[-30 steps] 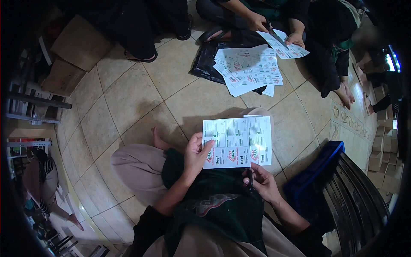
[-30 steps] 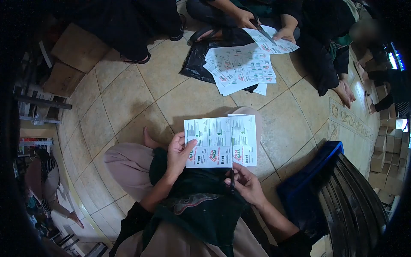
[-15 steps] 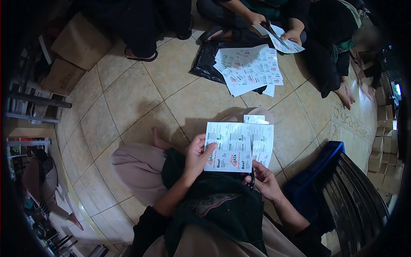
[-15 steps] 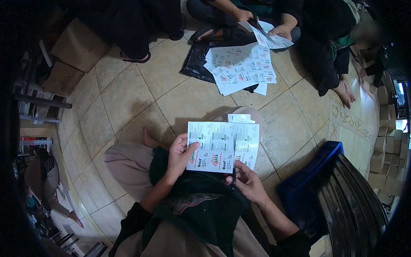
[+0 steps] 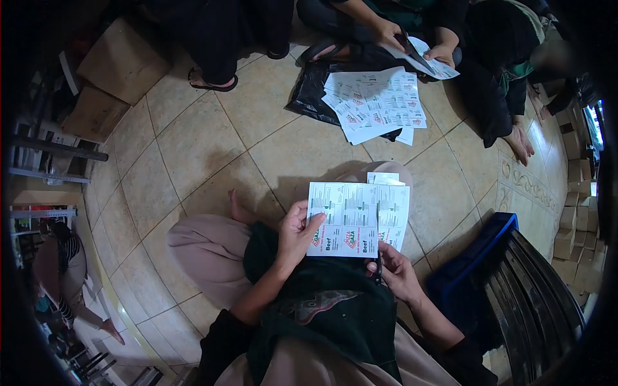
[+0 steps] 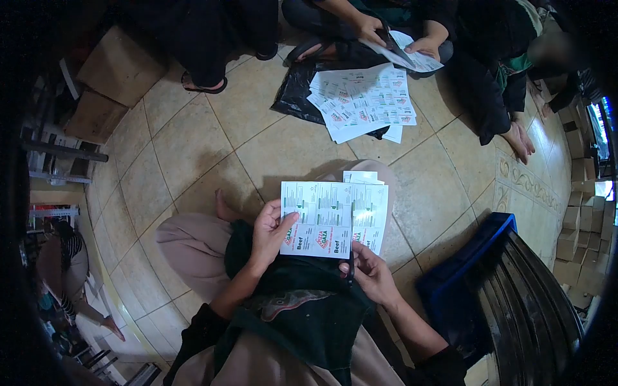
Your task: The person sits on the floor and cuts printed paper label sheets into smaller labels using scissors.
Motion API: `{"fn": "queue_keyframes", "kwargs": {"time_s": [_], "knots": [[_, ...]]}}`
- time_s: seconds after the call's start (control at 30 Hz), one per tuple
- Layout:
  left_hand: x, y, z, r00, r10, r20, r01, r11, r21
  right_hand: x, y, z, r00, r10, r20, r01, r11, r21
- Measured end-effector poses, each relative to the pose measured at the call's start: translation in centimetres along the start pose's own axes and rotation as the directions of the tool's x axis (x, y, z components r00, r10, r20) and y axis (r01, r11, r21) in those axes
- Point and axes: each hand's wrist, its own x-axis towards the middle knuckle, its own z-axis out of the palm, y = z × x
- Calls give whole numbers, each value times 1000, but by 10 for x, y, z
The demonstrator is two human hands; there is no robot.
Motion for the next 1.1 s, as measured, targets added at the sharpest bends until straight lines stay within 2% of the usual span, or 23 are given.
{"fn": "queue_keyframes", "kwargs": {"time_s": [0.33, 0.7, 1.1], "knots": [[-1, 3, -1, 1000, -20, 0, 20, 1000, 12, 3, 4, 0, 1000, -10, -15, 10, 1000, 3], [-8, 12, 1, 997, -43, 60, 41, 999, 34, 7, -3, -3, 995, -77, 64, 77, 997, -10], [-9, 11, 0, 998, -48, 49, 46, 999, 29, 9, 7, -2, 997, -73, 13, 73, 997, -10]]}}
